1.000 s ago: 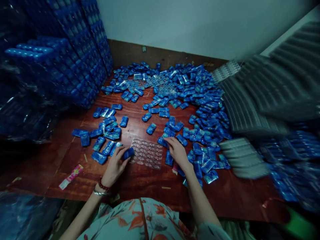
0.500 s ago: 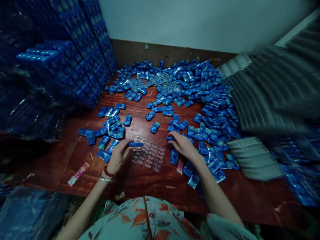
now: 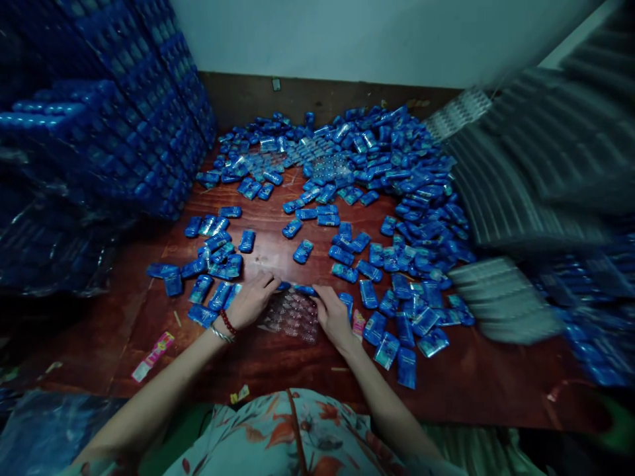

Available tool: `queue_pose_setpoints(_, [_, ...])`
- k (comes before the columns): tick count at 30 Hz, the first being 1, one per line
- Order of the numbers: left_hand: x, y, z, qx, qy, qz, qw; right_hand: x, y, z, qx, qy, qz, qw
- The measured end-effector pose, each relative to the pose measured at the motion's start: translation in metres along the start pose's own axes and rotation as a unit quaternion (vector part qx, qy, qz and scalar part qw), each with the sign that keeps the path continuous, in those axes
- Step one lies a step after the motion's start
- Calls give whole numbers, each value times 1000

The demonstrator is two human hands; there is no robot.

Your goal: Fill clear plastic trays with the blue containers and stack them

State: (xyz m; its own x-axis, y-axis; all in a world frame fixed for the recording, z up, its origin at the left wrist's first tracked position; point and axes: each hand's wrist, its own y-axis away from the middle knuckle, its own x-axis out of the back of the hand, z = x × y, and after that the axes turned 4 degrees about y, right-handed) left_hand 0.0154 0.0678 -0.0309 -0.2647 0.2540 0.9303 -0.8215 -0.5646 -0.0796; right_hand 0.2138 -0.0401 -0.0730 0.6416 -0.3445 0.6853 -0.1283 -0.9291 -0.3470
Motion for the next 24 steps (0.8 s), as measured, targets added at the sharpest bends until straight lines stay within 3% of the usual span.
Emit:
queue_pose_setpoints(3, [4, -4, 10, 16, -42, -46, 998, 14, -13, -8, 46, 123, -109, 985])
queue_pose_setpoints(7, [12, -19, 25, 26, -100, -119, 988, 28, -39, -33, 65, 257, -247, 932])
queue_pose_setpoints(13, [10, -34, 38, 11, -147, -183, 972, 29, -61, -60, 72, 293, -325, 896])
queue_pose_setpoints(16, [9, -32, 36, 8, -152, -164, 975, 26, -58, -59, 45, 282, -310, 907])
queue_pose_setpoints(19, [18, -27, 22, 2, -106, -140, 984, 29, -46, -44, 56, 198, -255, 945])
queue_pose_setpoints(22, [33, -31, -2, 16, 18, -106, 994, 42, -33, -14, 9, 120, -111, 987])
queue_pose_setpoints(24, [37, -43, -15, 51, 82, -53, 994, 55, -28, 10, -68, 149, -13, 986])
